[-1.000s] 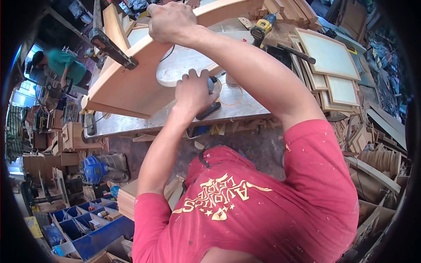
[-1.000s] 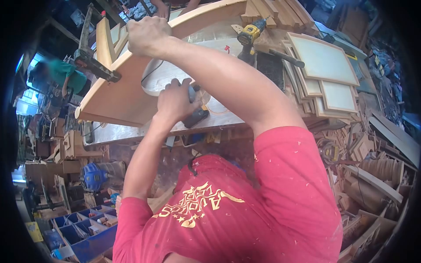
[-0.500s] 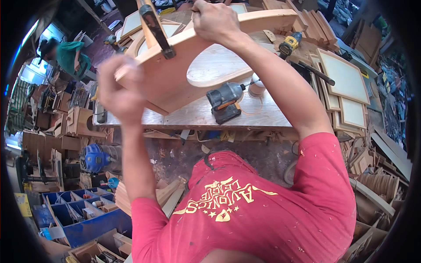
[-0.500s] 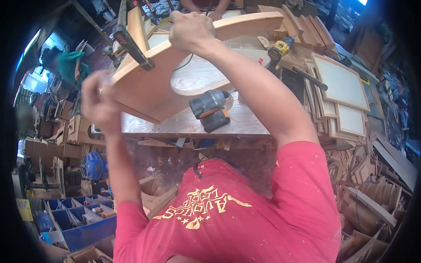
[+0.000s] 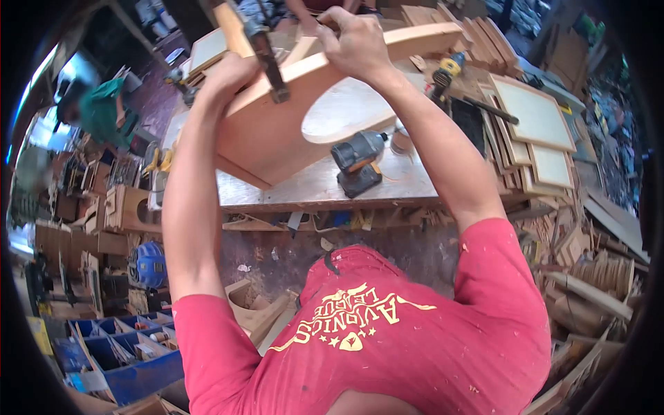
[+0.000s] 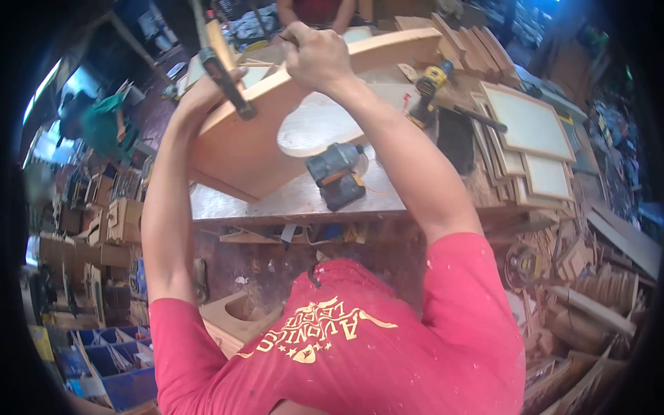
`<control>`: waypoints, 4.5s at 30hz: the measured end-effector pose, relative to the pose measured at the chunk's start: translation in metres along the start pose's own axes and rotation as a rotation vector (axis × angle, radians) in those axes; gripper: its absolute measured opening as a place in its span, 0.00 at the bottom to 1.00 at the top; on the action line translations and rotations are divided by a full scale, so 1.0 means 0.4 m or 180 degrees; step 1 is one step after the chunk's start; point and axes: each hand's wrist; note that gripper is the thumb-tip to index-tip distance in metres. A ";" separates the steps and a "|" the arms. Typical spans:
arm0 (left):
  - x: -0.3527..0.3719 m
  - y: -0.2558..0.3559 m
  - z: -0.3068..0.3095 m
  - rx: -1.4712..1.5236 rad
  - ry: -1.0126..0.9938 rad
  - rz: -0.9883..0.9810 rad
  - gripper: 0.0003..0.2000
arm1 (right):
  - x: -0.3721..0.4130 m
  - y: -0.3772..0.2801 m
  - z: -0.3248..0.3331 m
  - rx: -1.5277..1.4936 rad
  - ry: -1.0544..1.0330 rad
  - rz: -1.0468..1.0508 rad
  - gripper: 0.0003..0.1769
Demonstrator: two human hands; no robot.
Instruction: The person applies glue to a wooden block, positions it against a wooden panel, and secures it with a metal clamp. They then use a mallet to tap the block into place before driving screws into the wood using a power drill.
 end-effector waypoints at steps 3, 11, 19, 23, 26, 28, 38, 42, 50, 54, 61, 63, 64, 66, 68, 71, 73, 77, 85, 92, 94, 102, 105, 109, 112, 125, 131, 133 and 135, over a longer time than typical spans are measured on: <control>0.024 0.014 -0.025 0.0038 -0.0073 -0.0306 0.14 | 0.037 -0.028 0.114 -0.2179 0.0473 -0.1122 0.11; 0.158 0.129 -0.027 0.0417 0.0020 -0.0088 0.18 | 0.514 0.147 0.204 -0.3010 0.1637 -0.3466 0.11; 0.151 0.129 -0.032 0.0418 0.0020 0.0166 0.23 | 0.568 0.198 0.134 -0.3228 0.1345 -0.4237 0.11; 0.167 0.134 -0.034 0.0407 0.0067 0.0228 0.24 | 0.566 0.195 0.134 -0.3505 0.1197 -0.4255 0.11; 0.186 0.157 -0.032 0.0409 0.0030 0.0306 0.25 | 0.580 0.225 0.127 -0.3699 0.1070 -0.4112 0.11; 0.187 0.156 -0.031 0.0378 -0.0020 0.0271 0.25 | 0.587 0.234 0.124 -0.3663 0.0996 -0.4041 0.11; 0.181 0.157 -0.027 0.0297 -0.0105 0.0141 0.27 | 0.549 0.174 0.126 -0.2179 0.0885 -0.3381 0.30; 0.198 0.179 -0.026 0.0190 -0.0003 0.0303 0.27 | 0.542 0.154 0.127 -0.2345 0.0911 -0.3577 0.34; 0.152 0.116 -0.018 -0.0033 0.0056 0.0098 0.27 | 0.725 0.052 0.030 -0.1183 0.0623 -0.2799 0.38; 0.183 0.156 -0.013 0.0397 -0.0186 0.0272 0.32 | 0.752 -0.123 -0.064 -0.0760 -0.0154 -0.2153 0.53; 0.135 0.118 0.005 0.0649 -0.0498 0.0262 0.26 | 0.781 -0.296 -0.104 -0.0922 0.0218 -0.1611 0.44; 0.135 0.119 0.005 0.0683 -0.0537 0.0247 0.26 | 0.683 -0.375 -0.096 -0.1151 0.0105 -0.1077 0.44; 0.149 0.132 0.007 0.0727 -0.0543 0.0148 0.27 | 0.603 -0.391 -0.107 -0.1041 0.0121 -0.0781 0.45; 0.175 0.159 0.012 0.0835 -0.0592 0.0033 0.26 | 0.479 -0.403 -0.146 -0.0833 0.0136 -0.0540 0.47; 0.181 0.163 0.019 0.0958 -0.0662 0.0045 0.25 | 0.405 -0.406 -0.187 -0.0659 0.0139 -0.0582 0.47; 0.138 0.119 0.020 0.1215 -0.0732 0.0120 0.23 | 0.341 -0.417 -0.216 -0.0429 0.0255 -0.0676 0.49; 0.125 0.105 0.017 0.1377 -0.0794 0.0312 0.22 | 0.327 -0.409 -0.231 -0.0303 0.0352 -0.0710 0.49; 0.151 0.128 0.017 0.1386 -0.0816 0.0428 0.22 | 0.333 -0.396 -0.258 -0.0227 0.0488 -0.0701 0.47; 0.127 0.097 0.004 0.1233 -0.0586 0.0151 0.20 | 0.327 -0.376 -0.233 -0.0535 0.0571 -0.0493 0.37; 0.154 0.129 0.000 0.1645 -0.0579 0.0047 0.20 | 0.361 -0.381 -0.252 -0.0464 0.0193 -0.0348 0.40; 0.145 0.118 -0.005 0.1657 -0.0546 -0.0121 0.21 | 0.368 -0.378 -0.262 -0.0671 0.0263 -0.0309 0.42; 0.152 0.117 -0.003 0.1409 -0.0509 -0.0088 0.24 | 0.355 -0.429 -0.236 -0.0708 0.0162 -0.0611 0.38; 0.141 0.098 0.002 0.1416 -0.0401 -0.0142 0.25 | 0.453 -0.413 -0.220 -0.0722 -0.0068 -0.0264 0.40; 0.135 0.082 -0.007 0.1478 -0.0406 -0.0141 0.24 | 0.682 -0.341 -0.193 -0.0526 0.0644 -0.1217 0.37; 0.141 0.093 -0.002 0.1698 -0.0540 0.0185 0.21 | 0.772 -0.307 -0.180 -0.0236 0.0684 -0.1900 0.41; 0.117 0.060 -0.011 0.1657 -0.0405 0.0063 0.19 | 0.657 -0.189 -0.289 0.0088 0.1578 -0.2737 0.55; 0.108 0.066 -0.002 0.1449 -0.0387 0.0168 0.20 | 0.664 -0.152 -0.311 0.0322 0.1996 -0.2309 0.48; 0.079 0.042 0.016 0.1580 -0.0608 0.0191 0.26 | 0.658 -0.169 -0.287 -0.0071 0.2113 -0.2403 0.42; 0.069 0.039 0.021 0.1426 -0.0575 0.0303 0.27 | 0.674 -0.176 -0.284 -0.0352 0.2149 -0.2373 0.38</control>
Point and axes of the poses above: each hand's wrist, its own x-axis away from the middle knuckle, its own z-axis out of the back of the hand, y = z × x, and after that the axes turned 7 degrees about -y, right-handed
